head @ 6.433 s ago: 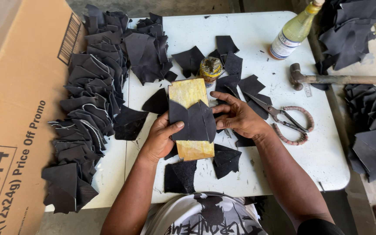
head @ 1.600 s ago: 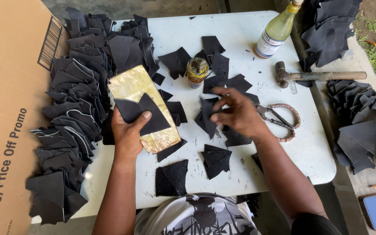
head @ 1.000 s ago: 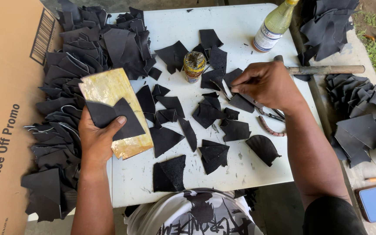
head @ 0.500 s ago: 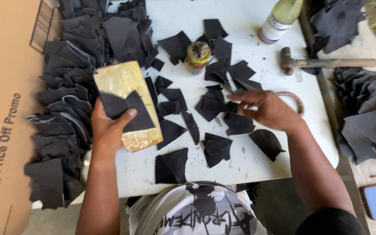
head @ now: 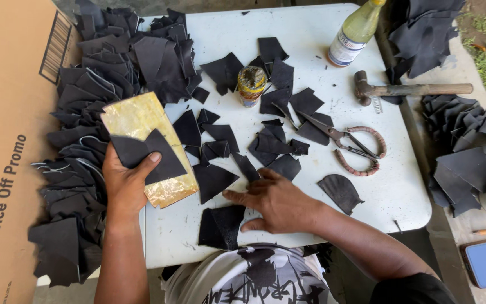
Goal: The person assembles small black rubber pieces onto a rectangular wooden block. They pick up individual pieces, align them on the block, and press them down to secure them. The process involves repetitive handling of the rubber parts and the wooden block.
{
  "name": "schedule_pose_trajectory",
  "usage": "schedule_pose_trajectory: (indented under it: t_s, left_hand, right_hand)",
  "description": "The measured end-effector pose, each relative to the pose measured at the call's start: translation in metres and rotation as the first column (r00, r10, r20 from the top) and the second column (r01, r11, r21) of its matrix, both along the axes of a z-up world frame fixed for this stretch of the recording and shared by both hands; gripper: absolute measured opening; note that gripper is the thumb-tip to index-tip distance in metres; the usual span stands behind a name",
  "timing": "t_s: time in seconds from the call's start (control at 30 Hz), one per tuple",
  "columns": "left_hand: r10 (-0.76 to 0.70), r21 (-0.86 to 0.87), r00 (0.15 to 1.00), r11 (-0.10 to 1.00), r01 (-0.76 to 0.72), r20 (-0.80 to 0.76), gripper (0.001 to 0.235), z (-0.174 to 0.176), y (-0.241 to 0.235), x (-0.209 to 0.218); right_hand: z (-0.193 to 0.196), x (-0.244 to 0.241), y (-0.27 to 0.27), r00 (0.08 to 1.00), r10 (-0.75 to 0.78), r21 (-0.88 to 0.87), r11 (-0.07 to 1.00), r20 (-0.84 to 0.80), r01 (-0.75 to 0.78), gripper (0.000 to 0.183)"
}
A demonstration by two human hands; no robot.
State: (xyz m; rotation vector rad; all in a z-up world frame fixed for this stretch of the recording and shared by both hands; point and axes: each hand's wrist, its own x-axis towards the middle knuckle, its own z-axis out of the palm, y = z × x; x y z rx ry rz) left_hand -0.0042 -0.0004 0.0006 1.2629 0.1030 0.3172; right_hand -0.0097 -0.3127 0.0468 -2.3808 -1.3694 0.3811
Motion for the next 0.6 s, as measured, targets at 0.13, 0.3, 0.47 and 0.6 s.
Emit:
schedule_pose_trajectory:
  t_s: [0.13,0.3,0.47,0.6]
  left_hand:
    - [-0.005,-0.006,1.0,1.0,0.005,-0.007,0.051,0.001,-0.001,-0.001]
    - [0.018,0.001,0.999,1.0,-0.018,-0.049,0.051,0.001,-0.003,0.002]
    - [0.05,-0.006,0.999,0.999,-0.05,0.003,0.053,0.007,0.003,0.003]
    - [0.077,-0.005,0.996,0.997,-0.077,0.033,0.051,0.017,0.014,-0.002]
  right_hand:
    - [0.006,0.04,-0.028,0.98,-0.199,0.156,0.968,-0.004,0.198,0.049]
    - [0.008,0.112,-0.064,0.718,-0.681,0.256,0.676,-0.141,0.691,0.038]
    - [0.003,0.142,-0.069,0.737,-0.664,0.349,0.666,-0.127,0.659,0.05]
    - [-0.002,0.135,-0.06,0.756,-0.643,0.358,0.682,-0.123,0.638,0.053]
